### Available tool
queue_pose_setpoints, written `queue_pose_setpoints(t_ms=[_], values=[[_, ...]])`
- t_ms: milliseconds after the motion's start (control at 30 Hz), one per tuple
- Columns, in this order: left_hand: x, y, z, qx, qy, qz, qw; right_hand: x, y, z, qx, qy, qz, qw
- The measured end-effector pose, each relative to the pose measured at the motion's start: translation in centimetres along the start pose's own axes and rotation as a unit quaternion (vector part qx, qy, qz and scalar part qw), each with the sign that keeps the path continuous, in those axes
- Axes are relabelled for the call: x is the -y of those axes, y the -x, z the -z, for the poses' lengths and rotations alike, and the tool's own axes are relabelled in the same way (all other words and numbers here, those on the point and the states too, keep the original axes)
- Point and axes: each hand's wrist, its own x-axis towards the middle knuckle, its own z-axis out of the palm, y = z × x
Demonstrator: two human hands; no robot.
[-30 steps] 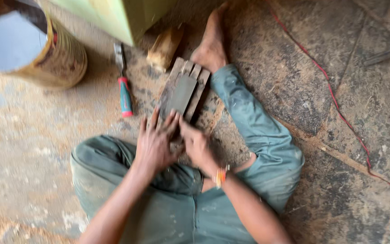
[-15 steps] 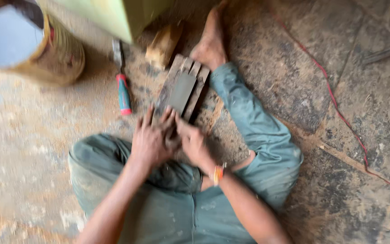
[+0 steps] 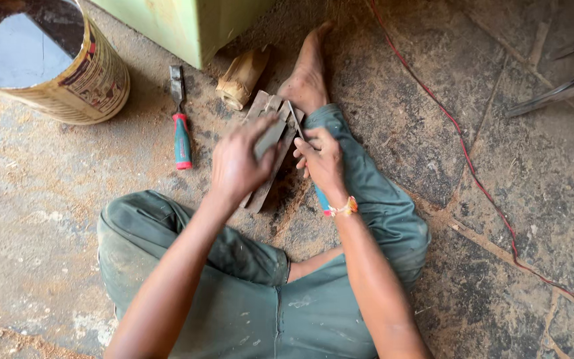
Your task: The person sits on the floor and sharpens a chisel and a gouge using a sharpening stone. They repeatedly rub the tools against the stone, occasionally dipping them into a bucket of water to wet the stone and the tool edges.
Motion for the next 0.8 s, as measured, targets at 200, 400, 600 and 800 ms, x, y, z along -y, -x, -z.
queue_pose_setpoints(t_ms=[200,400,600,800], values=[[-2.1,4.5,-0.8,0.162,-0.002,0.082,0.983,2.7,1.0,-0.4,0.041,0.162,-0.033,0.985],[-0.7,2.6,-3.3,0.198,-0.009,0.055,0.979,5.8,1.0,-0.8,0.024,0.324,0.034,0.945],[0.1,1.4,-4.7,0.156,-0.022,0.02,0.987,8.1,0.0,0.0,0.036,0.477,0.133,0.868],[-0.9,8.3,-1.2,0.101,0.004,0.046,0.994,6.4,6.8,-2.8,0.07,0.53,0.323,0.781]])
